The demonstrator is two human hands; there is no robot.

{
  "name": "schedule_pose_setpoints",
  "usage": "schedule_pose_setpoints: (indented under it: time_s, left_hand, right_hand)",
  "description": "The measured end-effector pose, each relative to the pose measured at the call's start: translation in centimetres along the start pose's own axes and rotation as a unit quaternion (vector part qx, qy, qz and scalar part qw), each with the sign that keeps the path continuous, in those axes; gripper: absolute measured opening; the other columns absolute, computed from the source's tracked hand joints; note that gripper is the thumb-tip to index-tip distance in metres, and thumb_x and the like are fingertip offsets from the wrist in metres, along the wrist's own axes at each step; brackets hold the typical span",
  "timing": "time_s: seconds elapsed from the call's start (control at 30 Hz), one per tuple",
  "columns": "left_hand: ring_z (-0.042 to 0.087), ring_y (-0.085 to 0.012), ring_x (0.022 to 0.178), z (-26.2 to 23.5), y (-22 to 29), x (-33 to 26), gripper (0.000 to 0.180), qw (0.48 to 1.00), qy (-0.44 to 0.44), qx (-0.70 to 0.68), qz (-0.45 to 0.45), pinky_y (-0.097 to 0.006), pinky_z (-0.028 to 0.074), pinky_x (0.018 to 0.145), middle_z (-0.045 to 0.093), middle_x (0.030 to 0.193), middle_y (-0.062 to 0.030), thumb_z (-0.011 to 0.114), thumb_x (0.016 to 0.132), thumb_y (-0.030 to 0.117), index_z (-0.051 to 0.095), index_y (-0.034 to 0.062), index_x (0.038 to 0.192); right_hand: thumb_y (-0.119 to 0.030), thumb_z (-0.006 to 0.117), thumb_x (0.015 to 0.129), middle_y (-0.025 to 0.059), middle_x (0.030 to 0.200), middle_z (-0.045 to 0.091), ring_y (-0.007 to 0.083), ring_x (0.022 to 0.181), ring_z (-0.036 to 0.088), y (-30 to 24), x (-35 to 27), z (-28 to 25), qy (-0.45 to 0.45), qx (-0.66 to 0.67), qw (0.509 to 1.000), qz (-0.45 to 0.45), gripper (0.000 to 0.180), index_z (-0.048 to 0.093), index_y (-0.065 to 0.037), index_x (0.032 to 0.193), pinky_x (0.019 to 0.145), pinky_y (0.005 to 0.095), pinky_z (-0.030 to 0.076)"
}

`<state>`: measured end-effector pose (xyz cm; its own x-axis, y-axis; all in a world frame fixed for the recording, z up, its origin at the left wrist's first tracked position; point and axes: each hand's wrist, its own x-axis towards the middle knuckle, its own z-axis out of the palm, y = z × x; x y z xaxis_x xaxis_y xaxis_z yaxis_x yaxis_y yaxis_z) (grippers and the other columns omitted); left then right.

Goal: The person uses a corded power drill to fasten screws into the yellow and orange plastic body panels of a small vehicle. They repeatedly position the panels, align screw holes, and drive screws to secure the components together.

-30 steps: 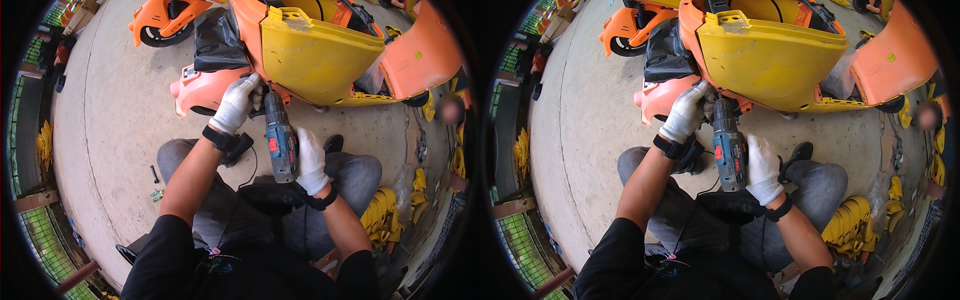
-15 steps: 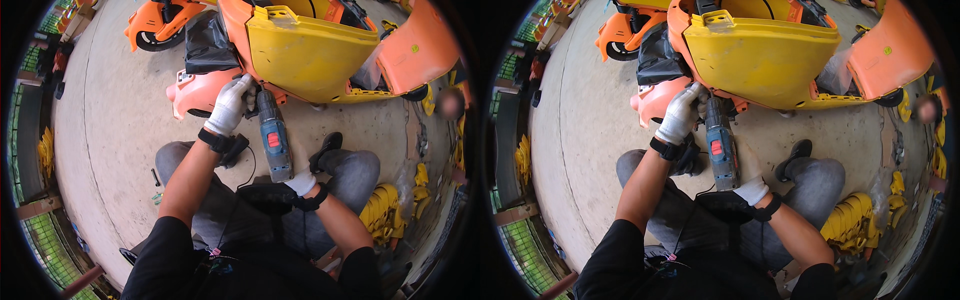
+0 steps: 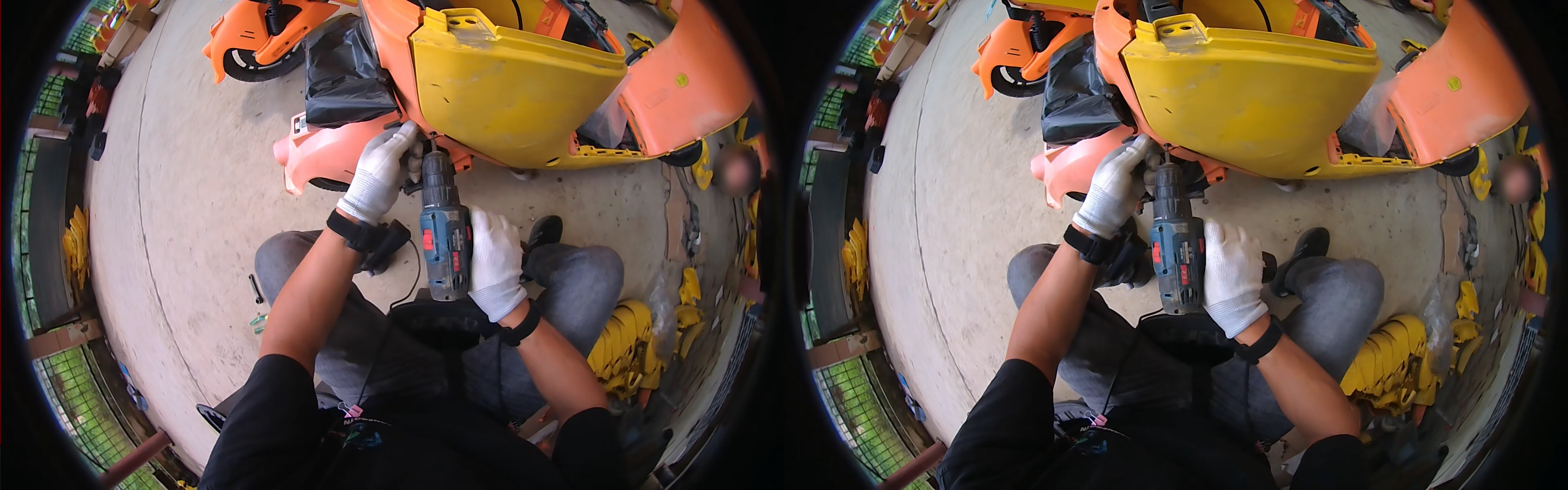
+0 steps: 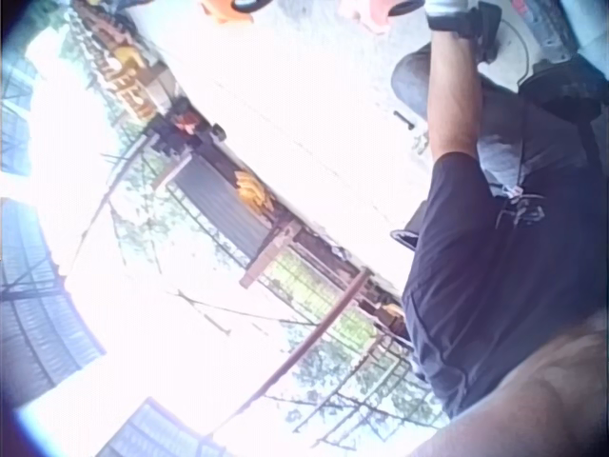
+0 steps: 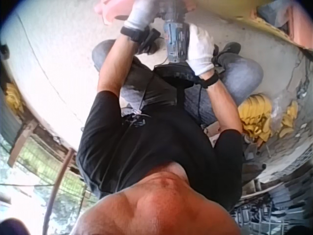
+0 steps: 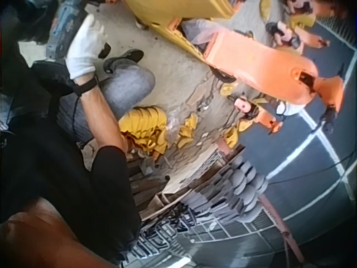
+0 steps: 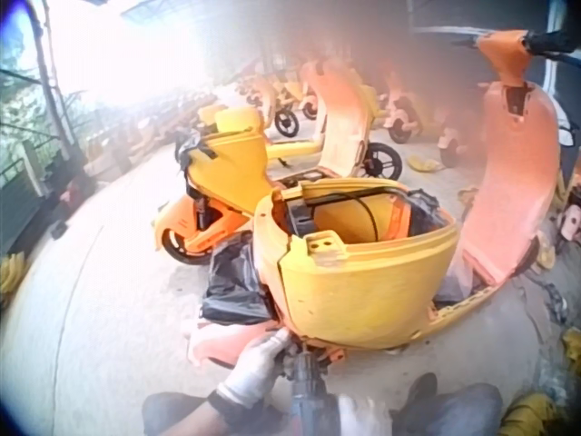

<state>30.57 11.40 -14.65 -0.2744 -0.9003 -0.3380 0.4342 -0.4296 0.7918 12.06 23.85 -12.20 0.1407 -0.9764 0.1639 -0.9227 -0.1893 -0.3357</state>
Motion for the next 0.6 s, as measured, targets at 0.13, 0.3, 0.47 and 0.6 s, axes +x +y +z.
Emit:
schedule_pose_setpoints:
  time_s: [0.13,0.3,0.47,0.6]
  left_hand:
    - [0.046,-0.0090,0.065,0.4,0.3,-0.2,0.024,1.000,0.011,0.021,-0.009,-0.024,0.040,0.060,0.053,0.082,0.0003,0.049,0.103,0.030,0.055,0.0079,0.096]
    - [0.046,-0.0092,0.065,0.4,0.2,-0.3,0.026,1.000,0.011,0.020,-0.012,-0.024,0.040,0.060,0.052,0.078,0.0009,0.050,0.102,0.032,0.055,0.0075,0.093]
    - [0.045,-0.0097,0.063,0.5,0.2,-0.3,0.028,0.999,0.016,0.039,0.001,-0.025,0.040,0.059,0.051,0.075,0.0006,0.050,0.102,0.032,0.055,0.0070,0.090]
    - [0.046,-0.0101,0.062,0.2,0.0,0.1,0.029,0.999,0.008,0.046,0.005,-0.025,0.040,0.058,0.052,0.074,-0.0003,0.049,0.102,0.032,0.055,0.0068,0.089]
  right_hand:
    - [-0.007,0.057,0.083,0.0117,0.088,0.062,0.0304,0.088,0.061,0.0,0.5,-0.8,-0.027,-0.034,0.999,0.003,0.018,0.057,-0.007,0.100,0.078,0.0430,0.047]
    - [-0.006,0.057,0.081,0.0114,0.088,0.062,0.0301,0.089,0.061,-0.1,0.6,-1.0,-0.043,-0.053,0.998,-0.003,0.018,0.056,-0.007,0.099,0.077,0.0425,0.047]
    - [-0.006,0.057,0.080,0.0118,0.089,0.062,0.0299,0.090,0.062,-0.2,0.8,-1.4,-0.055,-0.051,0.997,-0.009,0.017,0.056,-0.006,0.097,0.078,0.0419,0.046]
    - [-0.005,0.057,0.080,0.0119,0.089,0.063,0.0301,0.090,0.061,0.0,0.7,-1.3,-0.052,-0.048,0.997,-0.010,0.016,0.056,-0.006,0.097,0.078,0.0420,0.046]
